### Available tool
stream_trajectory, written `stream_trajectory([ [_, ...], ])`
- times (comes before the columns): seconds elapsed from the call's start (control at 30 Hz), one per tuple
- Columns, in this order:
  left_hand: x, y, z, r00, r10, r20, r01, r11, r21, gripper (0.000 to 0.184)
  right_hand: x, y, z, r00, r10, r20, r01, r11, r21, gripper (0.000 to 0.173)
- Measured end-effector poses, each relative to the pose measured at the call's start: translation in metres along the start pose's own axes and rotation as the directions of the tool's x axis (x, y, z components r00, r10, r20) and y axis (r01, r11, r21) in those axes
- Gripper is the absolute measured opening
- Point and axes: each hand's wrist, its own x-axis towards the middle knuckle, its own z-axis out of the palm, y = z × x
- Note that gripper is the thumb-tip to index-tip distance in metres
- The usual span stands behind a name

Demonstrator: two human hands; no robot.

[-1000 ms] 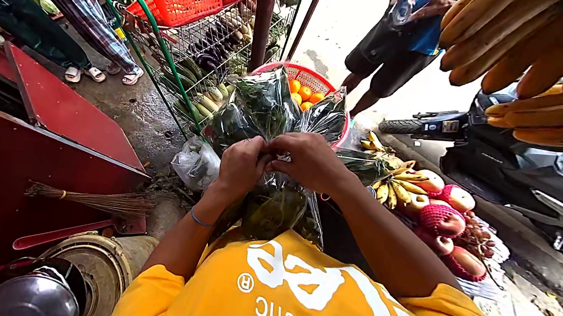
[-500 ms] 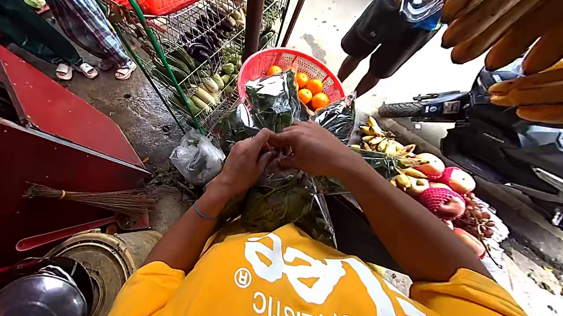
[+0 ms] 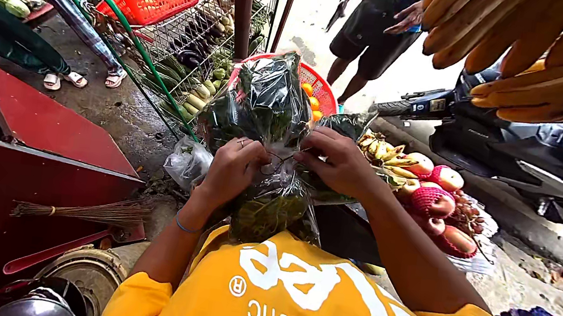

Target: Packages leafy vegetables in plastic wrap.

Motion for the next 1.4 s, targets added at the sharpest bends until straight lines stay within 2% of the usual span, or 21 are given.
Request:
stream_trajectory([
  [0.13, 0.018, 0.004, -0.006, 0.997, 0.075, 0.018, -0.074, 0.997, -0.011, 0.011, 0.004, -0.01, -0.003, 1.0, 0.018, -0.018, -0.018, 1.0, -0.022, 0.028],
  [0.23, 0.026, 0.005, -0.011, 0.989, 0.123, 0.086, -0.121, 0.992, -0.031, 0.011, 0.001, -0.008, -0.006, 0.992, 0.119, -0.031, -0.115, 0.988, 0.107, 0.033],
  [0.33, 0.031, 0.004, -0.022, 0.978, 0.097, 0.185, -0.081, 0.993, -0.091, 0.009, -0.003, -0.013, -0.015, 0.98, 0.199, -0.016, -0.19, 0.956, 0.222, 0.035],
  [0.53, 0.035, 0.009, -0.035, 0.955, 0.079, 0.285, -0.055, 0.995, -0.088, 0.004, -0.01, -0.018, -0.022, 0.976, 0.215, -0.043, -0.2, 0.951, 0.234, 0.03],
  [0.7, 0.035, 0.019, -0.047, 0.937, 0.108, 0.333, -0.092, 0.994, -0.066, 0.006, -0.013, -0.022, -0.027, 0.971, 0.23, -0.063, -0.208, 0.947, 0.245, 0.035],
  [0.77, 0.032, 0.021, -0.051, 0.94, 0.161, 0.301, -0.128, 0.984, -0.126, 0.01, -0.015, -0.021, -0.028, 0.971, 0.226, -0.072, -0.201, 0.945, 0.259, 0.034],
  [0.87, 0.029, 0.025, -0.058, 0.938, 0.251, 0.239, -0.168, 0.932, -0.32, 0.013, -0.019, -0.018, -0.032, 0.97, 0.222, -0.097, -0.186, 0.94, 0.286, 0.033],
  [0.97, 0.025, 0.031, -0.06, 0.931, 0.281, 0.235, -0.152, 0.88, -0.45, 0.012, -0.022, -0.019, -0.035, 0.966, 0.233, -0.114, -0.196, 0.943, 0.269, 0.038],
  [1.07, 0.019, 0.044, -0.06, 0.964, 0.174, 0.203, -0.04, 0.846, -0.532, 0.012, -0.024, -0.023, -0.035, 0.966, 0.229, -0.123, -0.193, 0.948, 0.255, 0.037],
  [1.1, 0.019, 0.047, -0.059, 0.98, 0.116, 0.16, 0.009, 0.784, -0.621, 0.01, -0.025, -0.024, -0.035, 0.965, 0.233, -0.123, -0.196, 0.946, 0.258, 0.037],
  [1.13, 0.02, 0.051, -0.056, 0.992, 0.048, 0.116, 0.056, 0.662, -0.747, 0.01, -0.025, -0.025, -0.035, 0.964, 0.237, -0.121, -0.2, 0.945, 0.261, 0.037],
  [1.2, 0.023, 0.057, -0.051, 0.988, -0.106, 0.112, 0.142, 0.345, -0.928, 0.022, -0.027, -0.027, -0.034, 0.963, 0.239, -0.125, -0.201, 0.944, 0.26, 0.038],
  [1.23, 0.023, 0.059, -0.046, 0.974, -0.186, 0.126, 0.169, 0.234, -0.958, 0.031, -0.028, -0.028, -0.034, 0.962, 0.242, -0.123, -0.204, 0.943, 0.262, 0.038],
  [1.27, 0.023, 0.06, -0.04, 0.956, -0.26, 0.139, 0.188, 0.172, -0.967, 0.041, -0.028, -0.03, -0.034, 0.961, 0.248, -0.121, -0.21, 0.941, 0.265, 0.038],
  [1.33, 0.023, 0.062, -0.029, 0.905, -0.398, 0.148, 0.225, 0.153, -0.962, 0.062, -0.028, -0.032, -0.033, 0.957, 0.267, -0.117, -0.231, 0.939, 0.255, 0.039],
  [1.4, 0.019, 0.067, -0.022, 0.842, -0.522, 0.136, 0.259, 0.17, -0.951, 0.075, -0.03, -0.033, -0.03, 0.95, 0.291, -0.11, -0.256, 0.933, 0.253, 0.039],
])
